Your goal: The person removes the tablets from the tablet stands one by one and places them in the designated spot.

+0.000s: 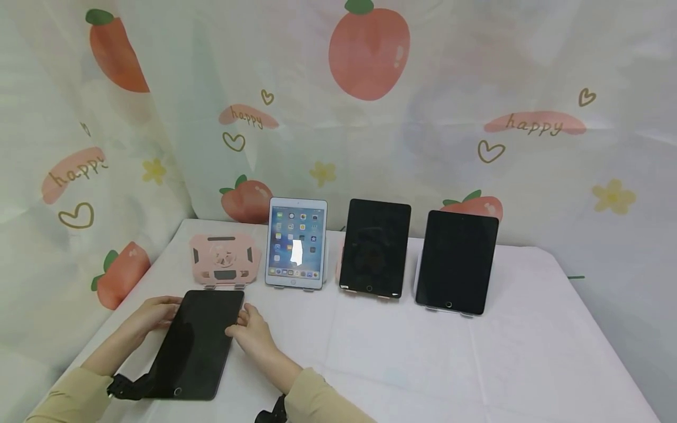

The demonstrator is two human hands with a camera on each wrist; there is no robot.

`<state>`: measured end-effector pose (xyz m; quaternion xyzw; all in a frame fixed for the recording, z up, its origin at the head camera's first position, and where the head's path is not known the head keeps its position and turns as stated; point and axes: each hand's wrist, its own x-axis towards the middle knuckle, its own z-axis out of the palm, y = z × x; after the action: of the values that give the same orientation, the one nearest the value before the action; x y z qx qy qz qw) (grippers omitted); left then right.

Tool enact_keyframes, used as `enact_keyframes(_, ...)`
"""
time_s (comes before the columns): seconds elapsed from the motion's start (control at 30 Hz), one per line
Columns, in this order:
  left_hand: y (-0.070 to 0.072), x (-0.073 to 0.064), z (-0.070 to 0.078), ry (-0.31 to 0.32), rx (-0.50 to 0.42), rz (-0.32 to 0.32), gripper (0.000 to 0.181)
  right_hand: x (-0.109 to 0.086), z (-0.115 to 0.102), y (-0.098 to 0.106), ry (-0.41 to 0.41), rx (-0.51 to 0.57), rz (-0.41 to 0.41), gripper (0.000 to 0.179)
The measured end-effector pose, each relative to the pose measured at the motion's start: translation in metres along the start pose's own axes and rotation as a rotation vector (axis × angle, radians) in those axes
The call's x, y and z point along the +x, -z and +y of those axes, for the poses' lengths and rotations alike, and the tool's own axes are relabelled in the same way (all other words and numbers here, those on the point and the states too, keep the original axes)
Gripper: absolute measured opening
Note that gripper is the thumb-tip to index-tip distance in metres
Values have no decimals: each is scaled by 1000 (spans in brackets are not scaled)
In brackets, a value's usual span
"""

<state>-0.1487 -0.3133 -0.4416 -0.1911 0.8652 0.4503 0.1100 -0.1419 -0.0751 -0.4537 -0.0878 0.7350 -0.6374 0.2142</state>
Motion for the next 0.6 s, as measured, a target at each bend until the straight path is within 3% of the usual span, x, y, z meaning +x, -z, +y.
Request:
enact_keyframes(0.2,0,1,-1,16,21,7,47,-3,1,0,22,34,0,68)
enact_keyframes(0.4,0,2,-2,32,-22,-4,49,-3,2,1,31,66,3,66)
enact_keyframes(0.6,-3,-4,-2,-6,-90,50,47,1,9,11,83,40,-19,57)
